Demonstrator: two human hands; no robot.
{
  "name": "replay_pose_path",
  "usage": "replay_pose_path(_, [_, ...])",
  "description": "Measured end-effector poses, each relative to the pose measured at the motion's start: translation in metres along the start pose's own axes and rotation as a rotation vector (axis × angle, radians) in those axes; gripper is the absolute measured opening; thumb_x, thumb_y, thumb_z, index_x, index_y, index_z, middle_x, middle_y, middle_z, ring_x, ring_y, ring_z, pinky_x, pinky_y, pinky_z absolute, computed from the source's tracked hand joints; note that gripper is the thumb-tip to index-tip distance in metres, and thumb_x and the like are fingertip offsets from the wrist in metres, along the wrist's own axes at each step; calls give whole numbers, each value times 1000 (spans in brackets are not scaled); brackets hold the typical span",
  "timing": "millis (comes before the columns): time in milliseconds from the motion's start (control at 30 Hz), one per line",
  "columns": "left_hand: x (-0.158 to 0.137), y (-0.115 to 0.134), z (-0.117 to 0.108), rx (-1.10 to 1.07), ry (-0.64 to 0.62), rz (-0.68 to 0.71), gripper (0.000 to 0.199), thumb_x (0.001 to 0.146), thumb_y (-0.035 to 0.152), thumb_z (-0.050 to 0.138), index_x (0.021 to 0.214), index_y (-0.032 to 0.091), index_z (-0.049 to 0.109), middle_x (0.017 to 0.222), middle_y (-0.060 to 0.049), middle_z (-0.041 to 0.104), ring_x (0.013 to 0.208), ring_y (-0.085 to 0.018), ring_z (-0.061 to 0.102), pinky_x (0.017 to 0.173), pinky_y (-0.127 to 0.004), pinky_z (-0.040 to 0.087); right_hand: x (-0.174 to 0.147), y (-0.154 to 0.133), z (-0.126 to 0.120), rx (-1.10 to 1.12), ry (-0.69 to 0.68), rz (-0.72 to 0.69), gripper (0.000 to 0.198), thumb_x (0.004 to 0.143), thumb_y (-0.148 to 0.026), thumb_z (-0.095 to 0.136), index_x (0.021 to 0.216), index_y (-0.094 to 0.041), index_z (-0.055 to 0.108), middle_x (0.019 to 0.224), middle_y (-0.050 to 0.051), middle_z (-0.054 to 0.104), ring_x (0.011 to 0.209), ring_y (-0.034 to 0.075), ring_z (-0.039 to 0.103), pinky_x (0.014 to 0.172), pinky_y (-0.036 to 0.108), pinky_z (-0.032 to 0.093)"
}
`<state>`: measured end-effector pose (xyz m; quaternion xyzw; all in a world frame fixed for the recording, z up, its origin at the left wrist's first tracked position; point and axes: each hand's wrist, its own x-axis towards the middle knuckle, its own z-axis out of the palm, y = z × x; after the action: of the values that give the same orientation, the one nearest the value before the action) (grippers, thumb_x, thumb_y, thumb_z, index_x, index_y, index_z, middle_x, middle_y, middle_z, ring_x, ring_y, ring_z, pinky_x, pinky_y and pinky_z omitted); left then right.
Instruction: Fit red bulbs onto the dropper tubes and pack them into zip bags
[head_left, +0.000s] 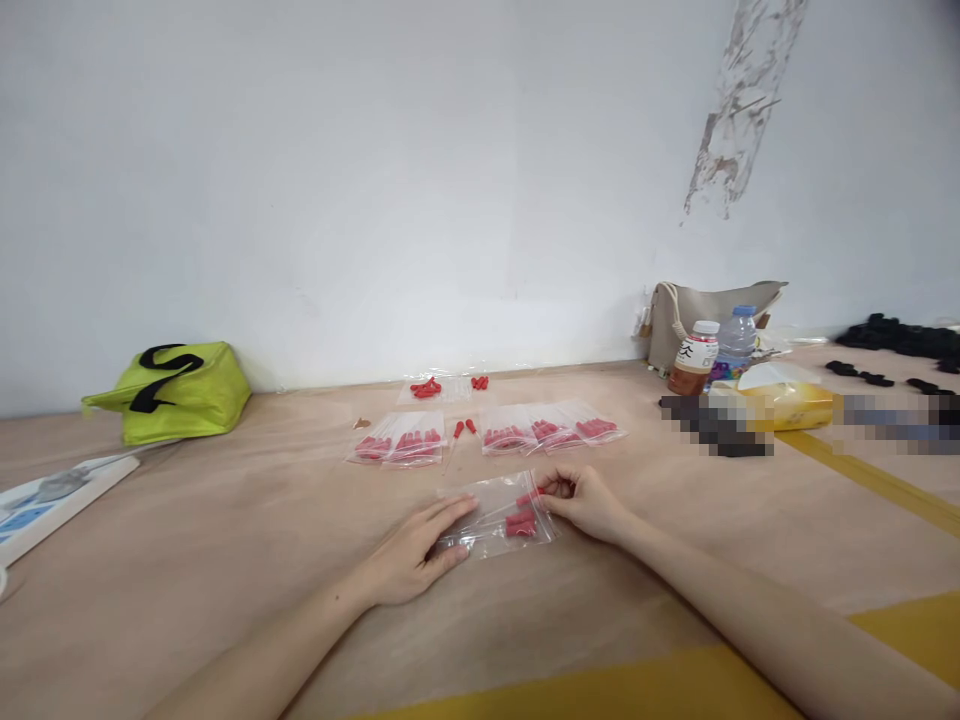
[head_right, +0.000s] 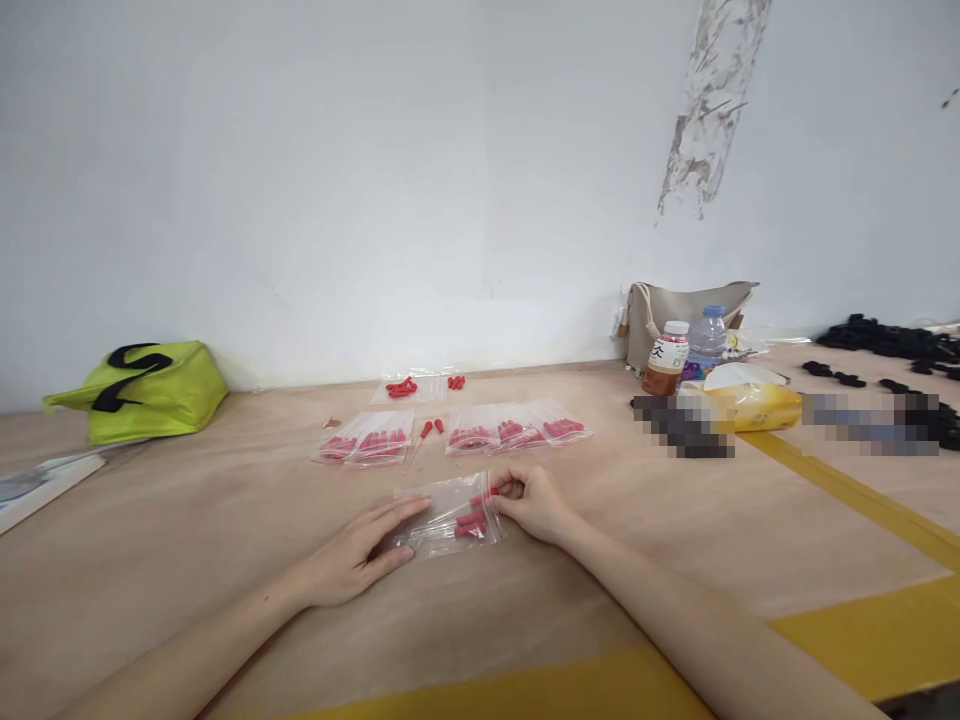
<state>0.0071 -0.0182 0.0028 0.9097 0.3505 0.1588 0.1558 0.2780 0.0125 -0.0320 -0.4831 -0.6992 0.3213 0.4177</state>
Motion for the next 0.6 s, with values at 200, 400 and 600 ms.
replay_pose_path(200, [1,2,-1,7,4,-7,47,87,35,41,132,29,29,136,-1,36,122,-21,34,101,-39,29,-7,-12,1,-15,-172,-85,21,76,-32,50,77,-18,66,73,2,66,65,14,57,58,24,42])
replay_pose_path(400, [1,1,0,2,-13,18,40,87,34,41,127,30,39,137,-1,34,121,-22,35,100,-40,30,15,-30,-25,-76,-8,-53,17,71,-30,54,71,-15,62,65,2,62,60,13,55,56,23,42])
replay_pose_path(600, [1,1,0,-13,-18,35,34,88,32,40,122,30,45,133,-1,39,120,-20,37,100,-39,29,93,-50,8,-393,31,-25,8,65,-13,58,71,-14,63,70,3,64,66,12,57,62,21,42])
